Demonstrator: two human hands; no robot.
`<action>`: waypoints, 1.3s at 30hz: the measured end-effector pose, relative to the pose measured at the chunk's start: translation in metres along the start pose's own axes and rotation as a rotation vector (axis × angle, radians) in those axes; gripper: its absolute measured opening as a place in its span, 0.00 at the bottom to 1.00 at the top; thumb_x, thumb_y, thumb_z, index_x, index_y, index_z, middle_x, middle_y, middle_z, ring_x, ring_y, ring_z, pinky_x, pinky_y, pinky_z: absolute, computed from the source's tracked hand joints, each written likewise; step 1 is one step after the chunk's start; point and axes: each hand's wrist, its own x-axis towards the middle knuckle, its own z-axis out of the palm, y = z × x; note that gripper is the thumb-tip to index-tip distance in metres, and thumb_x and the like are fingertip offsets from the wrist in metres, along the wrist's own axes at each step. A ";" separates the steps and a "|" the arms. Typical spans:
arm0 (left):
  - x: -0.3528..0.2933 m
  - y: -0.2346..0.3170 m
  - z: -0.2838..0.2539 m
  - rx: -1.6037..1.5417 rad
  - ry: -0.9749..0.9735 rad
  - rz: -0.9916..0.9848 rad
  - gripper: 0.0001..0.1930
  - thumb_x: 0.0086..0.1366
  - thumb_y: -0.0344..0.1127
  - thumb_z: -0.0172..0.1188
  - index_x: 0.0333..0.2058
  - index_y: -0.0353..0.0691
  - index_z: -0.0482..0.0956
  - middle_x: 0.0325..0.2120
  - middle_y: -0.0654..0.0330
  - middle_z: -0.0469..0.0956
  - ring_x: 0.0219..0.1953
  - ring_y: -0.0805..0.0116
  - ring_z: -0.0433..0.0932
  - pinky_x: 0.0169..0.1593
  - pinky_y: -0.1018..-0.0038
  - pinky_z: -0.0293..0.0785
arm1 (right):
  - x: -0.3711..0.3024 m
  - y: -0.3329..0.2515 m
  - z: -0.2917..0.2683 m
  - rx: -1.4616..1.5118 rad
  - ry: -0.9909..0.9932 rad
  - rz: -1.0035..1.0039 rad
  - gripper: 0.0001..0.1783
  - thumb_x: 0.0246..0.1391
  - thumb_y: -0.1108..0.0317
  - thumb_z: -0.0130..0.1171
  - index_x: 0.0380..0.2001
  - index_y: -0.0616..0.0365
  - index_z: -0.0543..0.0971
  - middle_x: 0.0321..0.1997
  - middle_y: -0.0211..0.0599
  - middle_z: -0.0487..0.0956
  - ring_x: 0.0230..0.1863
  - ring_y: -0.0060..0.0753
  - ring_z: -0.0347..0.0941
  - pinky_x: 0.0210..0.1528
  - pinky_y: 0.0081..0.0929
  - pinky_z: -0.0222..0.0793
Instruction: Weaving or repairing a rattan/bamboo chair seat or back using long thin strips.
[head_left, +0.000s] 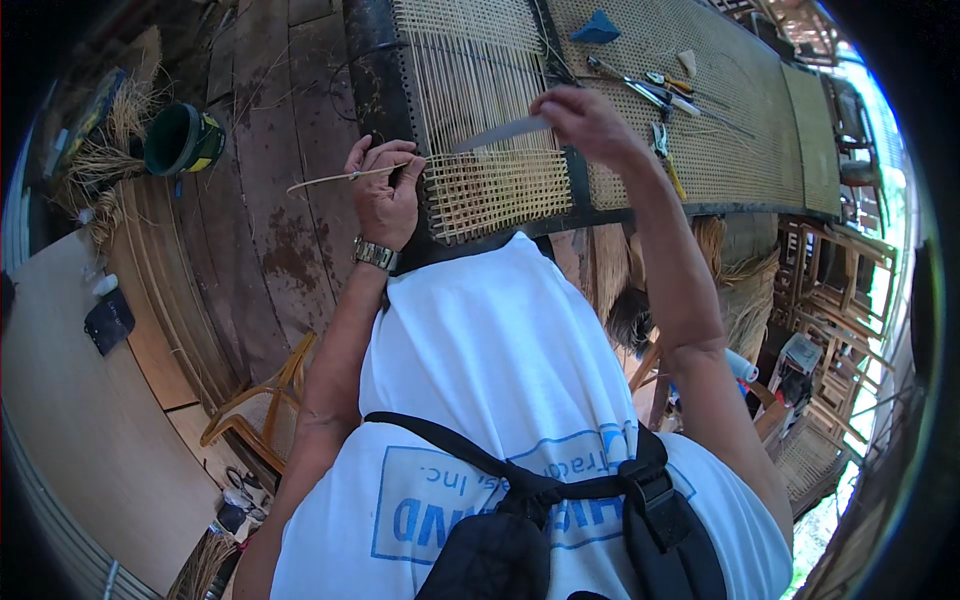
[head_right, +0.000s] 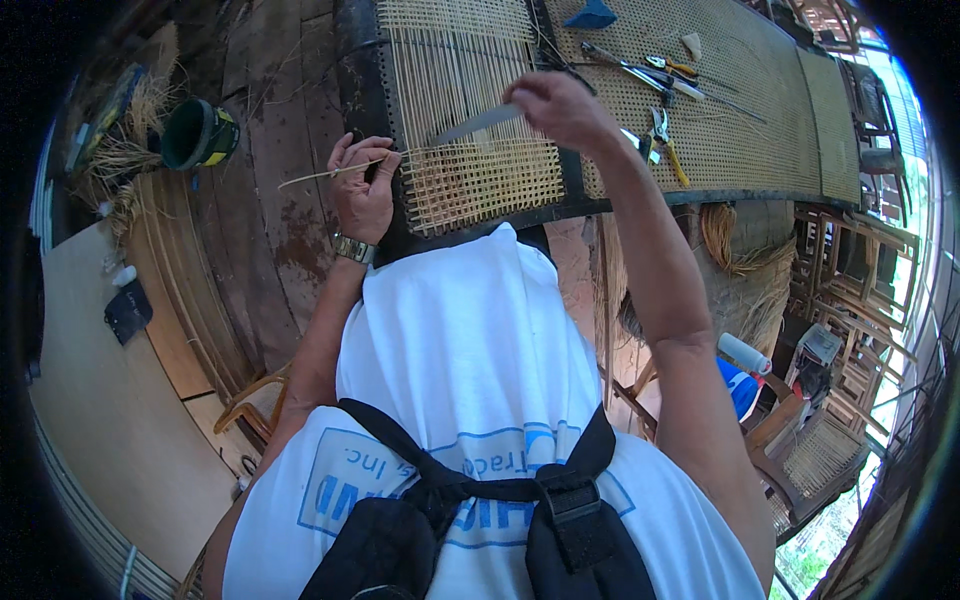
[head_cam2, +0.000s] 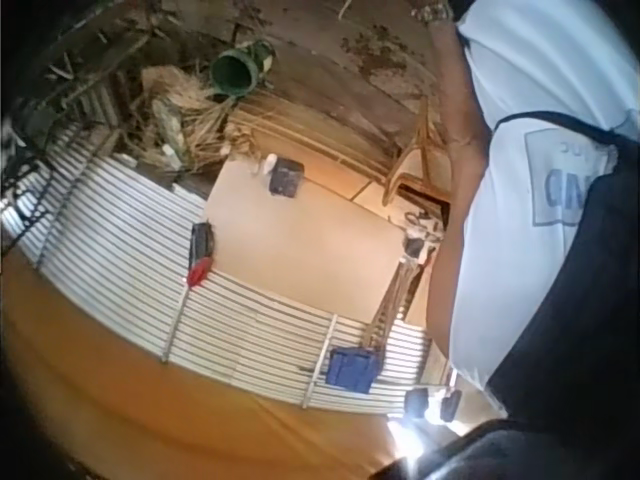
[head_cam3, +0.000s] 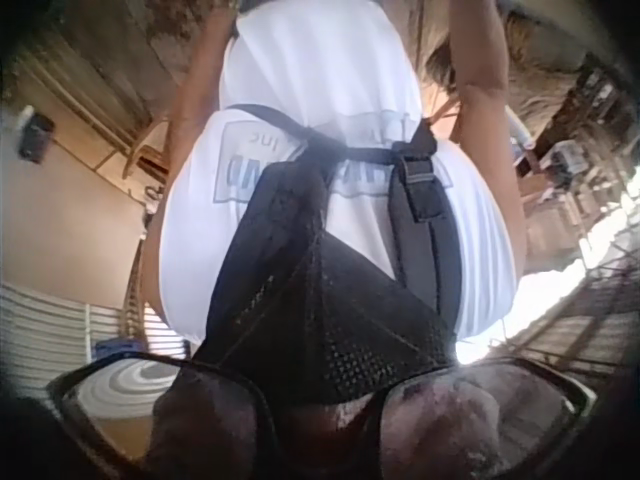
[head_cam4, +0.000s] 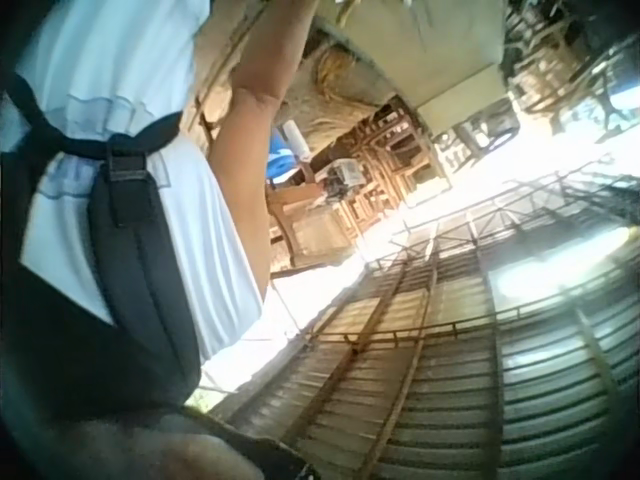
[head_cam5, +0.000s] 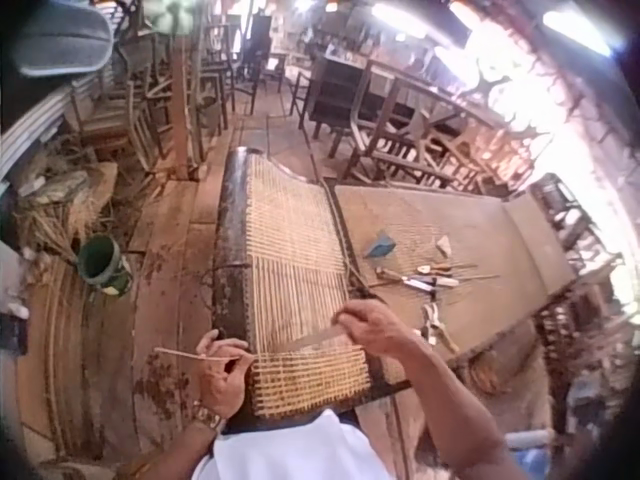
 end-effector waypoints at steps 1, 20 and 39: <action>0.000 0.000 0.000 0.019 0.004 0.014 0.04 0.60 0.34 0.68 0.31 0.45 0.82 0.39 0.66 0.84 0.55 0.57 0.73 0.65 0.59 0.60 | 0.001 -0.001 -0.001 0.000 -0.003 0.001 0.12 0.69 0.65 0.51 0.45 0.57 0.81 0.24 0.24 0.74 0.25 0.14 0.67 0.27 0.18 0.63; -0.003 -0.002 -0.009 -0.188 -0.049 -0.199 0.07 0.60 0.38 0.68 0.27 0.43 0.82 0.46 0.63 0.84 0.63 0.54 0.68 0.67 0.54 0.57 | -0.008 -0.025 -0.005 0.159 0.366 0.000 0.15 0.70 0.63 0.50 0.46 0.60 0.81 0.25 0.27 0.74 0.25 0.18 0.67 0.28 0.21 0.64; -0.004 -0.011 -0.010 -0.316 0.005 -0.300 0.04 0.56 0.32 0.71 0.26 0.41 0.84 0.51 0.59 0.82 0.61 0.57 0.72 0.64 0.60 0.64 | -0.006 -0.014 -0.006 0.027 0.111 0.051 0.14 0.69 0.64 0.51 0.45 0.60 0.81 0.25 0.26 0.75 0.25 0.16 0.67 0.27 0.21 0.64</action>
